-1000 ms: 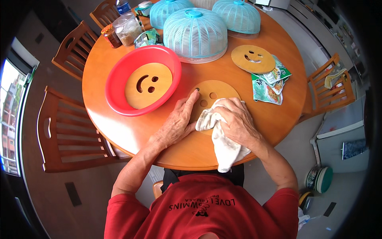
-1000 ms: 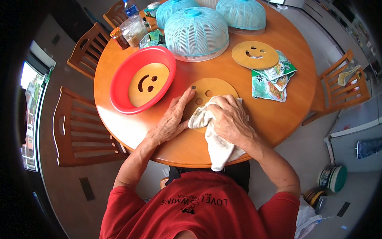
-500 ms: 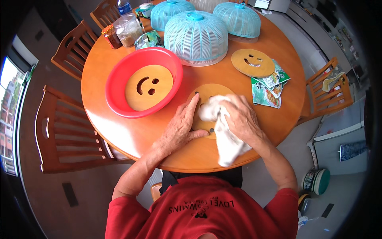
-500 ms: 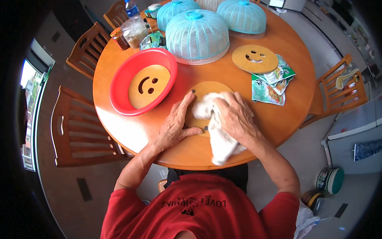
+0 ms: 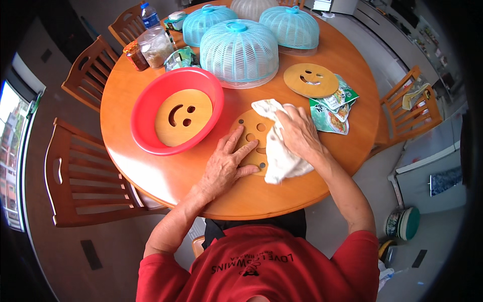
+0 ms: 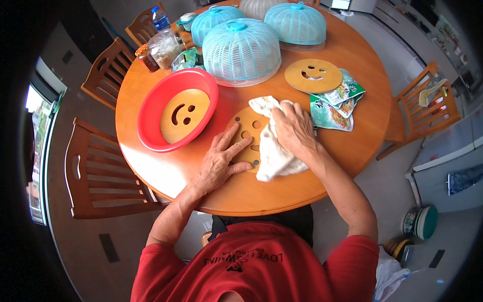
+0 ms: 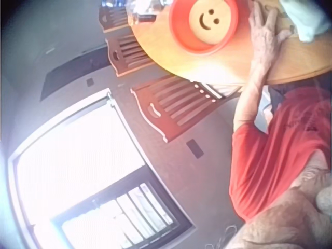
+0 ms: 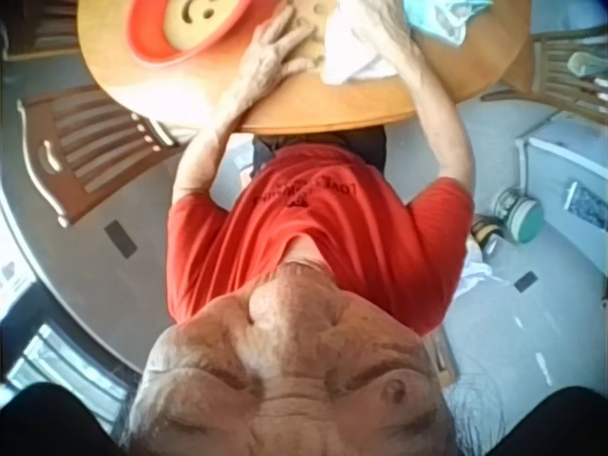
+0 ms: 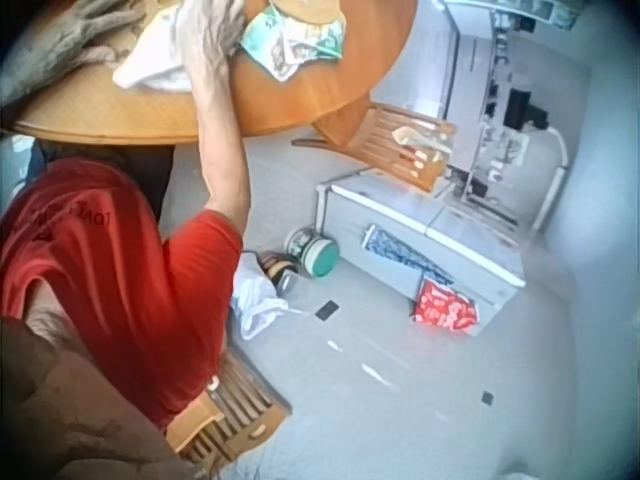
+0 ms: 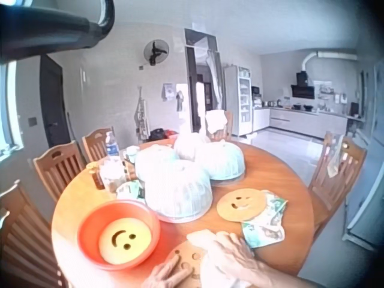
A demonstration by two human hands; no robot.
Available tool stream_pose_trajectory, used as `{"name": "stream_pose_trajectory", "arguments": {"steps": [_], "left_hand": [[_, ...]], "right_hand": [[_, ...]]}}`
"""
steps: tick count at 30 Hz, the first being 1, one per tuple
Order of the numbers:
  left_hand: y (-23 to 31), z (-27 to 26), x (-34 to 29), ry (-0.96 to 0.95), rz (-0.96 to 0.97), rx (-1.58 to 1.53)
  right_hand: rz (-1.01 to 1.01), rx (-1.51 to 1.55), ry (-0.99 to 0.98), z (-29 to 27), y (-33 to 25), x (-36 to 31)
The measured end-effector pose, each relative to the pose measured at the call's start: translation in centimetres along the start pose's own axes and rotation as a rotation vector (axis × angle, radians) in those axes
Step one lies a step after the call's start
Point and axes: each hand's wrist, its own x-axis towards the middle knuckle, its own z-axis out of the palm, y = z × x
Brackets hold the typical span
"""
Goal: The person wipes a red plastic bowl with a white cloth, then wipes several round wooden smiley-face coasters one by one, placing each into the bowl. Finally, the person wipes several small green packets and places them into the bowl.
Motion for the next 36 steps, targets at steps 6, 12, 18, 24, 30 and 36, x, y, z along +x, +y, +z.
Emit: {"name": "stream_pose_trajectory", "arguments": {"steps": [6, 12, 18, 24, 30, 36], "left_hand": [[0.0, 0.3, -0.2, 0.014, 0.015, 0.06], [3.7, -1.2, -2.9, -0.153, 0.08, 0.242], [6.7, -0.8, -6.4, -0.262, 0.06, 0.316], [6.8, 0.9, -8.5, -0.053, 0.18, 0.392], [6.2, 0.3, -8.3, -0.044, 0.302, 0.309], [5.9, -2.4, -8.3, 0.022, 0.248, -0.004]], "right_hand": [[-0.227, 0.18, -0.038, -3.0, -2.5, -6.9], [-0.356, 0.497, -0.166, -5.5, -2.8, -9.4], [-0.153, 0.351, 0.065, -3.7, -3.1, -7.0], [-0.135, 0.275, 0.073, -1.4, -2.6, -5.4], [0.13, 0.492, 0.16, -1.3, 0.7, -5.0], [0.147, 0.394, 0.122, 0.1, 0.4, -3.3]]}}
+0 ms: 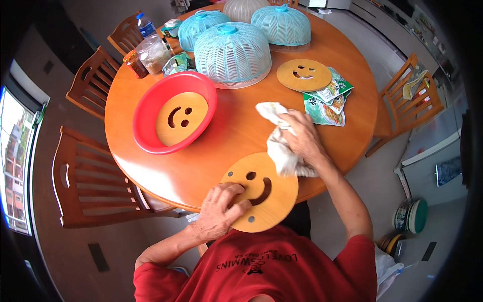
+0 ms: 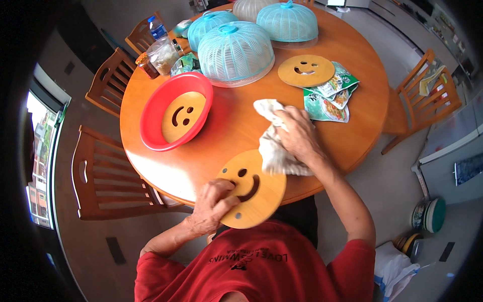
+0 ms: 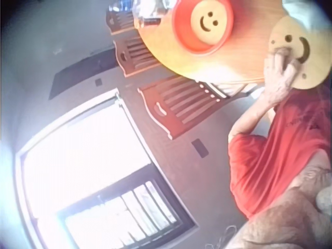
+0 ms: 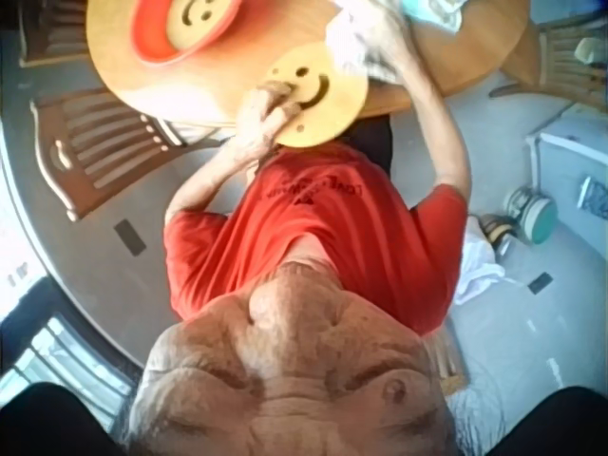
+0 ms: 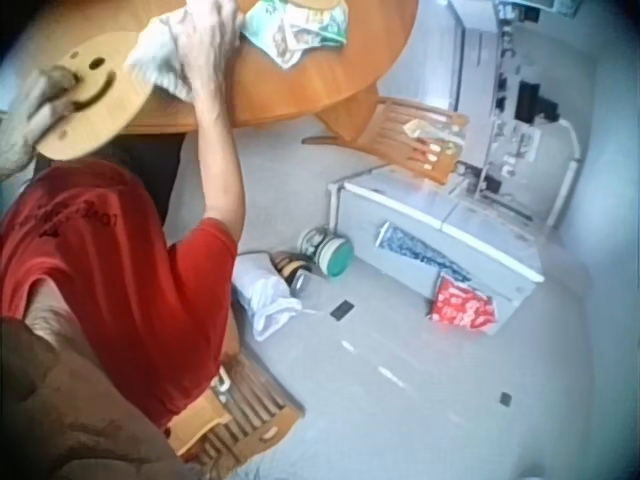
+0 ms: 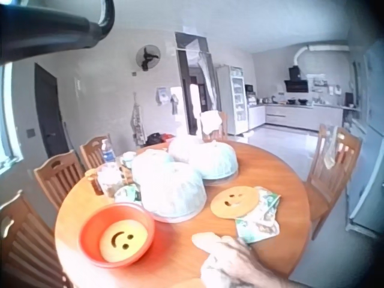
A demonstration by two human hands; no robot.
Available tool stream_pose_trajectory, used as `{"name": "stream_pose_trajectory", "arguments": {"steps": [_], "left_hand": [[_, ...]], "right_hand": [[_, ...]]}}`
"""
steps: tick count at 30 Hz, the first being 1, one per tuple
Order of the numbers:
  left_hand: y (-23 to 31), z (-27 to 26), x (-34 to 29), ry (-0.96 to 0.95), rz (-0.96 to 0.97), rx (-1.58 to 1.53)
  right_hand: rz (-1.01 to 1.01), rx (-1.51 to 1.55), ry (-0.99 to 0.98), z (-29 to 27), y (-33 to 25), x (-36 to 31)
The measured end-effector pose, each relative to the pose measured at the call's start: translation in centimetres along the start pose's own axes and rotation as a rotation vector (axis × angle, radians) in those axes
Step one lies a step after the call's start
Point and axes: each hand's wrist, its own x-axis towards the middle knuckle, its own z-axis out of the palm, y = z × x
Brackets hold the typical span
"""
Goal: The person wipes a red plastic bowl with a white cloth, then wipes several round wooden smiley-face coasters one by one, placing each into the bowl. Finally, the person wipes several small green packets and places them into the bowl.
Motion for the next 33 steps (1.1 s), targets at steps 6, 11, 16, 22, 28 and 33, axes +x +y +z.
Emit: {"name": "stream_pose_trajectory", "arguments": {"steps": [6, 11, 16, 22, 28, 33], "left_hand": [[-0.1, -3.0, 3.3, 0.405, -0.257, -0.424], [-0.2, -4.1, 7.6, 0.573, -0.52, -0.665], [-4.2, -0.1, 10.1, 0.645, -0.549, -1.139], [-4.7, 2.4, 9.8, 0.605, -0.705, -1.662], [-6.4, 5.3, 8.3, 0.442, -0.78, -1.945], [-6.2, 4.2, 7.8, 0.411, -0.909, -1.731]], "right_hand": [[-0.196, -0.215, -0.201, 3.2, -2.1, 4.0], [-0.558, -0.118, -0.382, 3.2, -5.5, 0.4], [-0.717, 0.113, -0.45, 0.9, -5.6, -6.4], [-0.522, 0.384, -0.302, -5.9, -4.4, -8.0], [-0.503, 0.082, 0.199, -0.8, -9.3, -2.9], [-0.469, -0.021, 0.24, 4.7, -8.6, 1.0]]}}
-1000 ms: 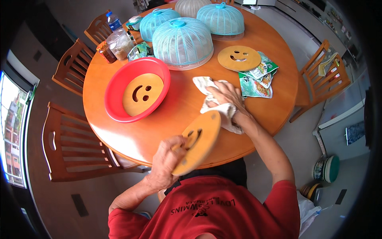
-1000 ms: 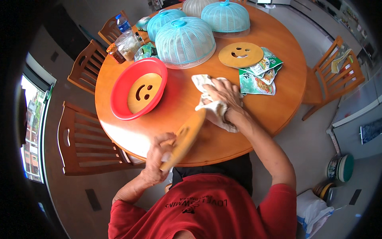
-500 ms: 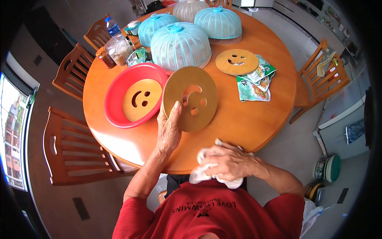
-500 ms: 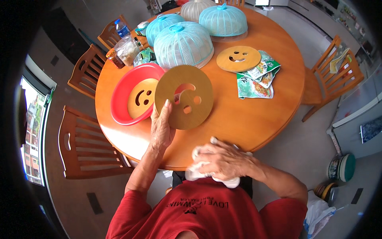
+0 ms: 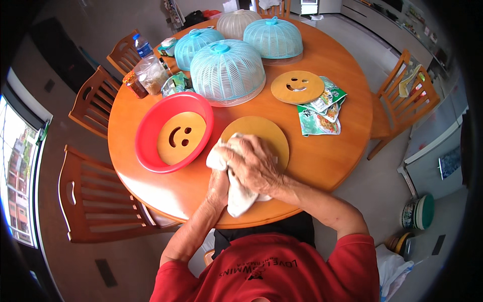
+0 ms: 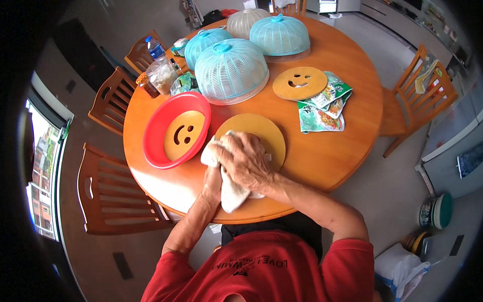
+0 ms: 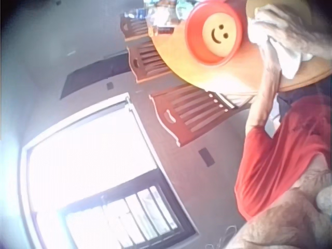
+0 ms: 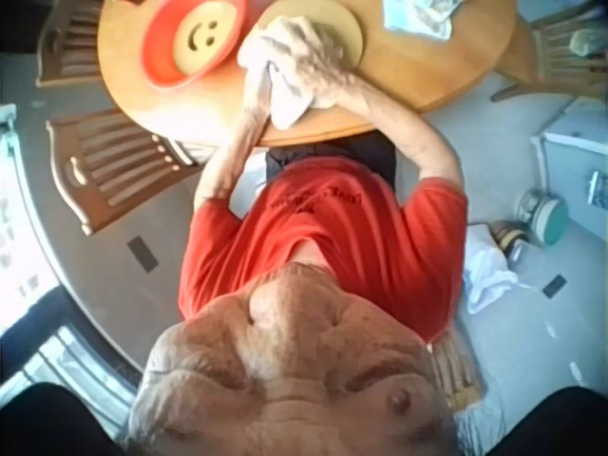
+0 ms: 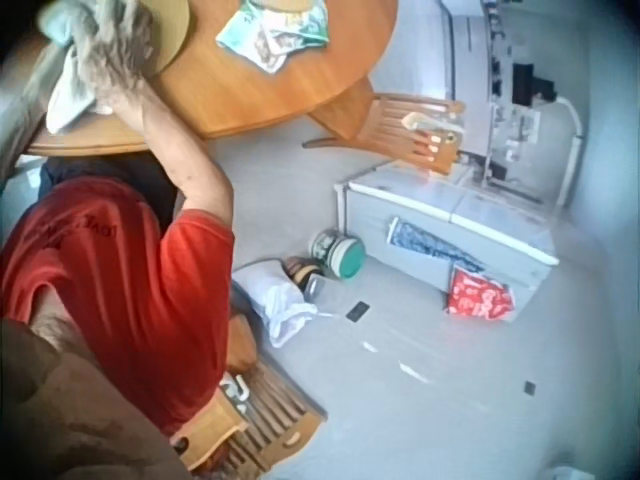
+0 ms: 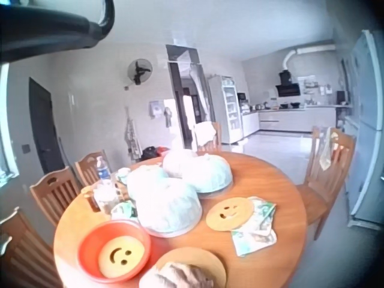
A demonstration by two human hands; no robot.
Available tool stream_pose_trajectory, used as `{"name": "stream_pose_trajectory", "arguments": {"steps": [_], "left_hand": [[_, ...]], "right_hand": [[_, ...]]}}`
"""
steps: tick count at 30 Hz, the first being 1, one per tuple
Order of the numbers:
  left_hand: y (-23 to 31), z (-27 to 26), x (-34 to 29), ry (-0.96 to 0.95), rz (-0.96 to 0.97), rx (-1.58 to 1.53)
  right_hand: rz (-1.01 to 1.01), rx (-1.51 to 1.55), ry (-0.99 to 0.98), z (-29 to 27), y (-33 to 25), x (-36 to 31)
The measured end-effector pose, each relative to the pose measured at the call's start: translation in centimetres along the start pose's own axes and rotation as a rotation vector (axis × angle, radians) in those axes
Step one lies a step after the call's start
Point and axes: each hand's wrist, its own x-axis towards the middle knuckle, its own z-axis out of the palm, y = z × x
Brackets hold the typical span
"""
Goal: The person wipes a red plastic bowl with a white cloth, then wipes several round wooden smiley-face coasters one by one, placing each into the bowl. Finally, the person wipes several small green packets and places them into the bowl.
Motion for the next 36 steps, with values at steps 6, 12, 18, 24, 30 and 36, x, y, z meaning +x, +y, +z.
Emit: {"name": "stream_pose_trajectory", "arguments": {"steps": [6, 12, 18, 24, 30, 36], "left_hand": [[-1.1, -0.1, 1.0, -0.116, -0.018, -0.263], [-0.7, 0.8, 0.0, -0.101, 0.058, -0.101], [-0.2, 0.2, 0.2, -0.099, -0.155, -0.216], [0.5, 0.2, -0.1, -0.165, -0.117, -0.263], [-0.6, 0.1, 0.2, -0.09, -0.008, -0.263], [-0.9, 1.3, -0.2, -0.176, 0.062, -0.202]], "right_hand": [[0.289, -0.249, 0.009, 0.1, 4.3, 2.1], [0.585, -0.34, 0.013, -1.5, 9.5, 1.5], [0.108, -0.137, 0.021, -0.1, 3.3, 1.7], [-0.134, 0.06, -0.151, -0.7, -2.1, -1.6], [-0.024, -0.15, -0.064, -3.4, 0.8, -1.8], [0.126, -0.353, -0.14, -5.4, 0.3, -2.3]]}}
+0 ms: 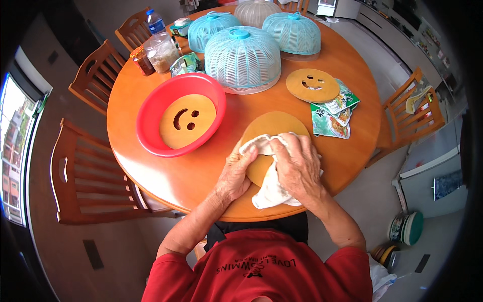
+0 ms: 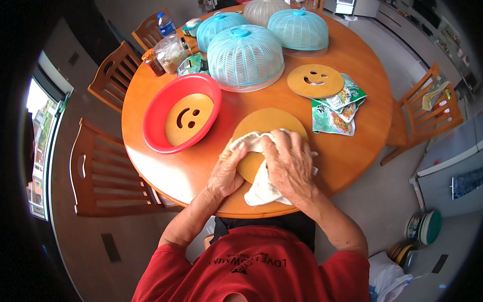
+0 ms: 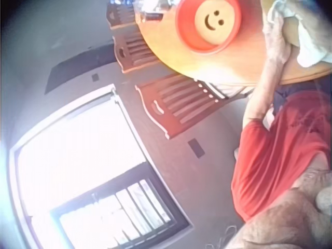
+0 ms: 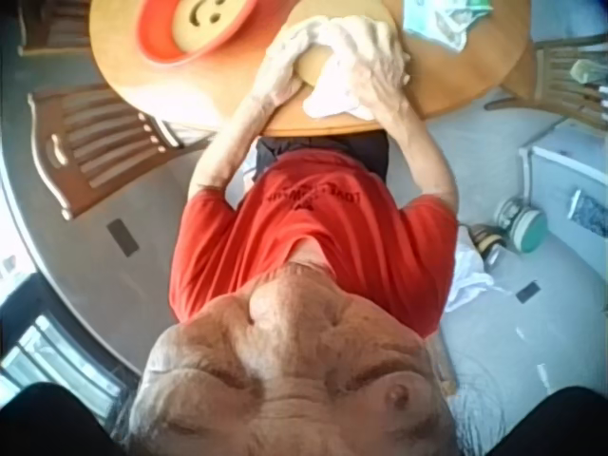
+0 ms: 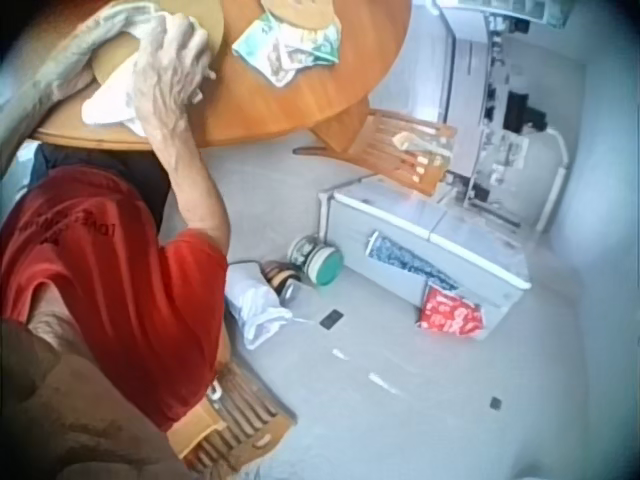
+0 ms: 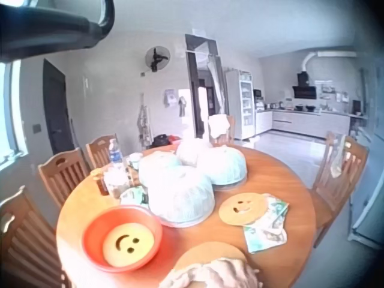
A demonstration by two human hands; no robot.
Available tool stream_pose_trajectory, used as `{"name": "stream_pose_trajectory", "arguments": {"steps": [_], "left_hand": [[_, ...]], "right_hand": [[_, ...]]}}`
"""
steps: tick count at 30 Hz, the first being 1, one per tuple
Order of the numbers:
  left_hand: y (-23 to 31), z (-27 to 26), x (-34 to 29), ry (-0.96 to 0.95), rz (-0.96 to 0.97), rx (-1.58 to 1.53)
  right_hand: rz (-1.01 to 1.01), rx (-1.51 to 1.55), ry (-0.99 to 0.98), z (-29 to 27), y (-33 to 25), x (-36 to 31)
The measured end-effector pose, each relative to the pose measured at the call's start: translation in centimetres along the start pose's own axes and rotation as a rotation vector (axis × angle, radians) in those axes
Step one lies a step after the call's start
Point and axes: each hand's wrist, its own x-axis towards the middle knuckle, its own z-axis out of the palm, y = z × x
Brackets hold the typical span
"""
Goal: The person wipes a red plastic bowl with a white cloth, then wipes several round wooden smiley-face coasters one by one, placing each into the bowl. Finally, the person wipes several small green packets and places them into the bowl.
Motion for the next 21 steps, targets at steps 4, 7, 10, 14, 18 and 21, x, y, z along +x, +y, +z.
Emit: {"name": "stream_pose_trajectory", "arguments": {"steps": [4, 7, 10, 14, 18, 21], "left_hand": [[0.3, 1.1, -0.4, -0.066, -0.047, 0.151], [0.2, 0.4, -0.2, -0.181, -0.046, 0.237], [0.1, 0.9, -0.3, -0.074, -0.071, 0.172], [0.2, 1.4, -0.4, -0.023, -0.037, 0.127], [0.5, 0.8, -0.3, -0.012, -0.03, -0.062], [1.0, 0.4, -0.5, 0.074, -0.038, -0.078]], "right_hand": [[0.173, 0.071, -0.03, -1.2, 0.7, -1.2], [0.25, 0.012, -0.047, -1.3, 1.9, -1.9], [0.227, -0.1, -0.072, -2.1, 1.8, -1.8], [0.229, -0.018, -0.123, -2.4, 1.7, -1.7], [0.154, 0.157, -0.081, -1.2, -0.4, 1.4], [0.063, 0.199, -0.089, -0.1, -1.9, 2.2]]}}
